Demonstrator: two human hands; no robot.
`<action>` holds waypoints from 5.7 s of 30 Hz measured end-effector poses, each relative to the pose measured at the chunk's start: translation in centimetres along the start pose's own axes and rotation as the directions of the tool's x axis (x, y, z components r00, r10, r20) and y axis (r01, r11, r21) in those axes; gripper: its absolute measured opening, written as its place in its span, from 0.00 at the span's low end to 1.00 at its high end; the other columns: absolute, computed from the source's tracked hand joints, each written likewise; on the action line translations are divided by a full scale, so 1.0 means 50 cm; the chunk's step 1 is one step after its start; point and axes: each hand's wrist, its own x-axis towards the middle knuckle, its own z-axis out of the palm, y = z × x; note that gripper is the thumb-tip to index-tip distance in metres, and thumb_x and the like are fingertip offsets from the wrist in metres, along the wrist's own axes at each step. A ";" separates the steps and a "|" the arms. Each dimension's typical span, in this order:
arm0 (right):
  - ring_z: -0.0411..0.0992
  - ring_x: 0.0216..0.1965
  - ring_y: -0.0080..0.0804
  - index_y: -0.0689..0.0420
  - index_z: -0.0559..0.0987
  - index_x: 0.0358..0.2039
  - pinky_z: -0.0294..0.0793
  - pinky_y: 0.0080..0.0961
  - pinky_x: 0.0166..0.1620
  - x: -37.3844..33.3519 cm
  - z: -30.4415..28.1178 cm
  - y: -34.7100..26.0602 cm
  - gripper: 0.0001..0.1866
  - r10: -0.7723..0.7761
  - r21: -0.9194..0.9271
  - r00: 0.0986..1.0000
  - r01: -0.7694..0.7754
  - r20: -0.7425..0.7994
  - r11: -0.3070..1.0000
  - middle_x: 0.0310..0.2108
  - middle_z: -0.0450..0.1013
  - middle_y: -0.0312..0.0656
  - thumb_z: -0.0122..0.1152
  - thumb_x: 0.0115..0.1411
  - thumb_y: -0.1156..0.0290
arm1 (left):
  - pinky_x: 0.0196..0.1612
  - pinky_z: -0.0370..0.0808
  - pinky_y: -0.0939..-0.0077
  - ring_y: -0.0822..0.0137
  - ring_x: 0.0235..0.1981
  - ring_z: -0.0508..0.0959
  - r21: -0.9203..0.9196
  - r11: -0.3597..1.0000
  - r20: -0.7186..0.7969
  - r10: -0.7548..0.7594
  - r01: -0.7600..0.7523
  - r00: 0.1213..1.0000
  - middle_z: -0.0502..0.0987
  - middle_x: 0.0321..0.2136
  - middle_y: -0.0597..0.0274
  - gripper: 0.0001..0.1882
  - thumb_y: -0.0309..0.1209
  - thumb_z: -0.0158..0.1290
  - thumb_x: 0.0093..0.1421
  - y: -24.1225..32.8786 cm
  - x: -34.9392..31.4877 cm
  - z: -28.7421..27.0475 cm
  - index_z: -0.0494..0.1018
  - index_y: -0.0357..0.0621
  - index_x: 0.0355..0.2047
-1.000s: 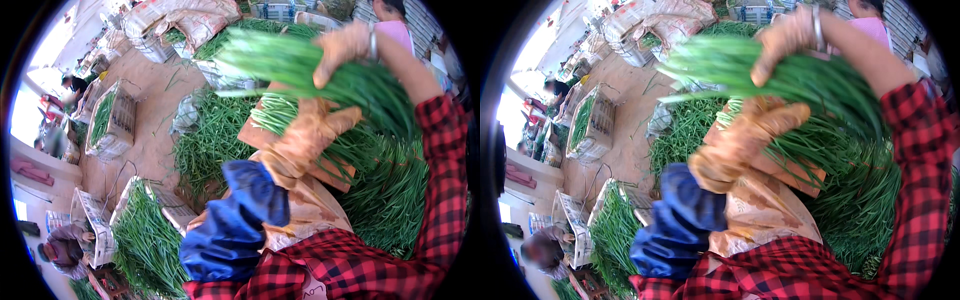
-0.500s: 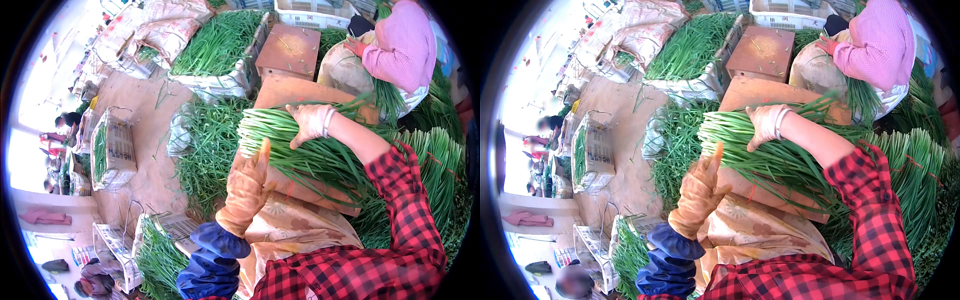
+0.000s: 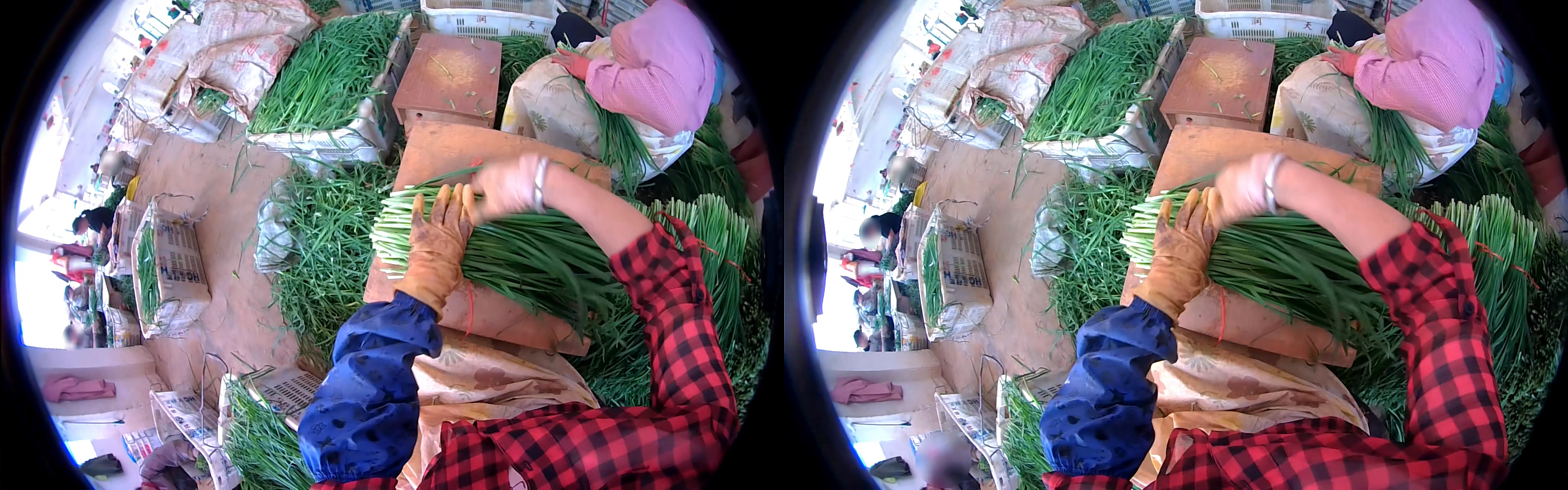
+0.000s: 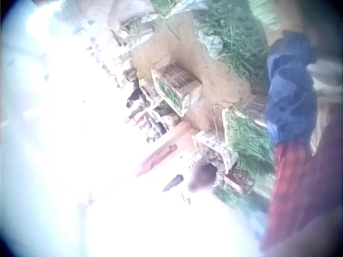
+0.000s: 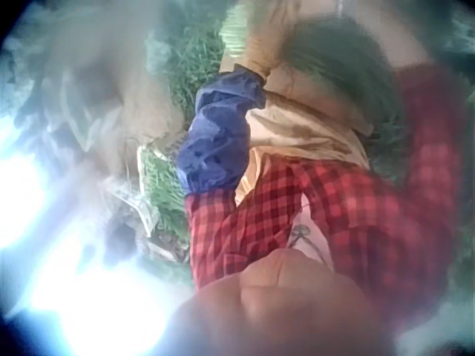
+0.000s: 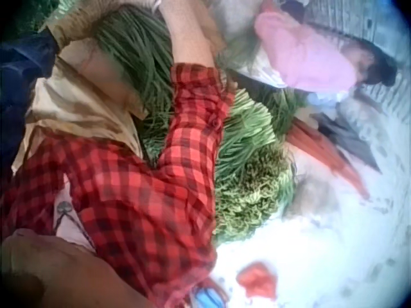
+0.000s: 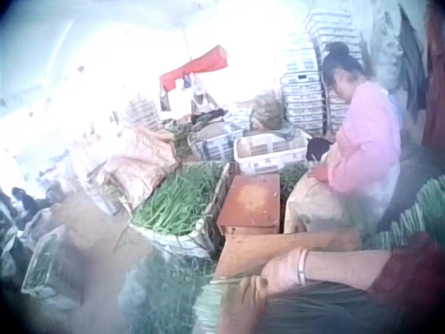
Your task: The person bundles green vegetables using red rubber bands by hand, picking up bunches from a plastic crate and placing them into finished stacks.
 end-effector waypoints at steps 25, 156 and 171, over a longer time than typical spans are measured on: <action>0.73 0.41 0.46 0.54 0.77 0.36 0.71 0.35 0.44 0.158 0.181 0.071 0.15 0.727 0.755 0.578 -0.268 -0.371 0.598 0.34 0.75 0.48 0.60 0.49 0.60 | 0.60 0.53 0.63 0.58 0.57 0.62 -0.160 0.987 -0.108 -0.050 0.033 0.993 0.65 0.51 0.55 0.41 0.39 0.62 0.39 0.023 0.013 0.039 0.58 0.41 0.53; 0.69 0.39 0.25 0.61 0.75 0.30 0.66 0.24 0.48 0.001 0.136 -0.013 0.06 0.175 0.862 0.914 0.263 -0.367 0.434 0.32 0.74 0.37 0.49 0.61 0.74 | 0.53 0.57 0.58 0.55 0.35 0.71 -0.770 0.637 -0.274 -0.343 0.008 0.898 0.73 0.23 0.59 0.07 0.31 0.56 0.45 -0.004 -0.022 0.011 0.73 0.44 0.15; 0.72 0.42 0.34 0.58 0.77 0.37 0.69 0.25 0.48 -0.035 0.171 -0.077 0.09 0.182 0.555 0.624 0.475 -0.760 0.683 0.38 0.74 0.44 0.52 0.55 0.76 | 0.57 0.53 0.62 0.63 0.34 0.72 -0.935 0.352 -0.191 -0.393 -0.045 0.900 0.75 0.26 0.63 0.02 0.27 0.53 0.47 0.004 -0.039 0.011 0.74 0.45 0.19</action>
